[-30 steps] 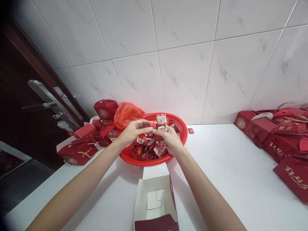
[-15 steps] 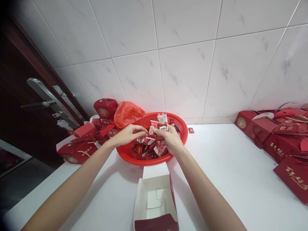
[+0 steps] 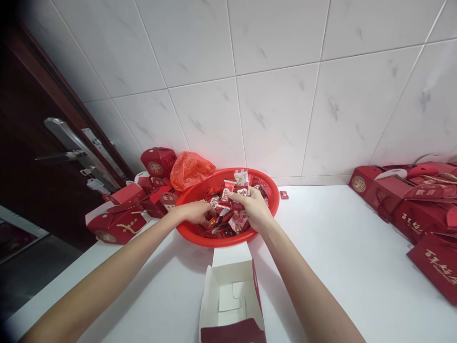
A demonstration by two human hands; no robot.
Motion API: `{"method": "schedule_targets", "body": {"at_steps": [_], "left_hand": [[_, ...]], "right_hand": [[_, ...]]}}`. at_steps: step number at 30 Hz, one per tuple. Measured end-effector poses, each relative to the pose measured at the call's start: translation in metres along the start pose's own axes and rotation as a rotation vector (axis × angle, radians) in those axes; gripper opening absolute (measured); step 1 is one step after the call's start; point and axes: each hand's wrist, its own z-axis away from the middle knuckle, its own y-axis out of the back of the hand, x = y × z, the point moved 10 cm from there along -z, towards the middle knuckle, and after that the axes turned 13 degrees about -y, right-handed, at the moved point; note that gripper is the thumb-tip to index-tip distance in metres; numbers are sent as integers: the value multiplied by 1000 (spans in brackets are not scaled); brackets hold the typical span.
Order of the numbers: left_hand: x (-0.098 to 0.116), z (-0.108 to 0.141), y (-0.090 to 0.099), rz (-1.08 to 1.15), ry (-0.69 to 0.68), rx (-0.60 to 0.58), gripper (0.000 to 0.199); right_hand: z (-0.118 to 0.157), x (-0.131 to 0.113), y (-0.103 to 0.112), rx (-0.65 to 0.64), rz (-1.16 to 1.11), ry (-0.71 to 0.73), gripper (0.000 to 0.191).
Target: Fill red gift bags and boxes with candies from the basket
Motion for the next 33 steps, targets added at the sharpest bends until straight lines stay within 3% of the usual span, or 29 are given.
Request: {"method": "schedule_targets", "body": {"at_steps": [5,10,12,14,18,21,23,27,30,33], "left_hand": [[0,8,9,48,27,106,14],[8,39,45,165,21,528,21],[22,56,55,356,-72,687,25],[45,73,59,566,-213,753,30],[109,98,52,744,-419,653,30],[147,108,41,645,-445,566,29],[162,115,36,508,-439,576,35],[161,132,25,292,-280,673,33],[153,140,-1,305,-169,602,39],[154,143,-24,400,-169,543,46]], "right_hand": [[-1,1,1,0,-5,4,33],[1,-1,-1,-37,-21,21,33],[1,-3,-2,-56,-22,21,35],[2,-5,-1,-42,-30,16,36],[16,-14,3,-3,-70,51,36],[39,-20,-2,-15,-5,62,34],[59,-23,-8,-38,61,61,33],[95,-22,-13,-49,168,42,34],[114,-18,-16,-57,233,26,34],[129,-7,-29,-117,317,-1,32]]}}
